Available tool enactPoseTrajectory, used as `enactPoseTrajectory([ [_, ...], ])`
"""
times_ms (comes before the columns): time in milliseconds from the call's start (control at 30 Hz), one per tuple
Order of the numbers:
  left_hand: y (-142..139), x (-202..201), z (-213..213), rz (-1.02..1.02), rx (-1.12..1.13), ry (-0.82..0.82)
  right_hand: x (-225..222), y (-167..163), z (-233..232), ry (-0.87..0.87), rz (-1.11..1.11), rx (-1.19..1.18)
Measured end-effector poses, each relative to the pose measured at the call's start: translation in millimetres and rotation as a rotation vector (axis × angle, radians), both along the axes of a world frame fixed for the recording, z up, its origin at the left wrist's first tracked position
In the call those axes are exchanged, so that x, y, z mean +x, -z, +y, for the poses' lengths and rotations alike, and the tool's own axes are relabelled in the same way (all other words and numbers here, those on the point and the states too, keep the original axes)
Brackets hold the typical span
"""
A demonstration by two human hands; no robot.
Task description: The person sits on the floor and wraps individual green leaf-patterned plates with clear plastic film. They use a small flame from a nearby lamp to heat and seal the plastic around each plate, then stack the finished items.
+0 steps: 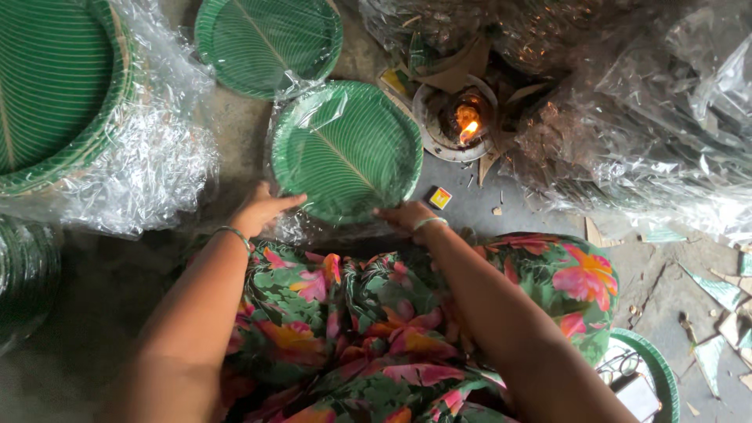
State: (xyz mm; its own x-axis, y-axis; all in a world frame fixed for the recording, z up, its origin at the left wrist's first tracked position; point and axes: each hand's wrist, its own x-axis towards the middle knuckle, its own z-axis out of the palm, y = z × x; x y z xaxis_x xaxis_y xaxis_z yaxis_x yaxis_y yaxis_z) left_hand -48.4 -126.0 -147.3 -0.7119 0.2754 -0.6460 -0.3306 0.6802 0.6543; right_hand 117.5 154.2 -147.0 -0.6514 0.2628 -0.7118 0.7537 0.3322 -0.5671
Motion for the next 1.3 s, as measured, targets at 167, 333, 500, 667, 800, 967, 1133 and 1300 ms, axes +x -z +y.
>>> enactPoseTrajectory([
  [167, -34, 7, -24, -0.364, 0.588, 0.082, 23, -44, 41, 0.175, 0.327, -0.318],
  [333, -85, 22, -15, 0.087, 0.566, 0.177, 25, -76, 46, -0.063, 0.732, 0.006],
  [500, -202, 74, -28, 1.000, -0.361, 0.699, 82, -214, 37, -0.659, 0.263, 1.009],
  [667, -347, 93, -34, 1.670, 0.083, 0.683, 110, -351, 66, -0.477, 1.353, 0.807],
  [800, -344, 27, 39, 1.326, 0.331, 0.362, 13, -295, 81, 0.243, 1.466, 0.180],
  [967, -210, -25, 64, 0.927, 0.310, 0.270, -25, -138, 62, 0.174, 0.864, -0.279],
  [1133, -135, -13, 32, 1.413, 0.355, 0.221, 25, -114, 72, 0.106, 0.910, -0.484],
  [1300, -126, -31, 71, 1.481, 0.157, 0.236, 9, -139, 84, -0.037, 0.952, 0.314],
])
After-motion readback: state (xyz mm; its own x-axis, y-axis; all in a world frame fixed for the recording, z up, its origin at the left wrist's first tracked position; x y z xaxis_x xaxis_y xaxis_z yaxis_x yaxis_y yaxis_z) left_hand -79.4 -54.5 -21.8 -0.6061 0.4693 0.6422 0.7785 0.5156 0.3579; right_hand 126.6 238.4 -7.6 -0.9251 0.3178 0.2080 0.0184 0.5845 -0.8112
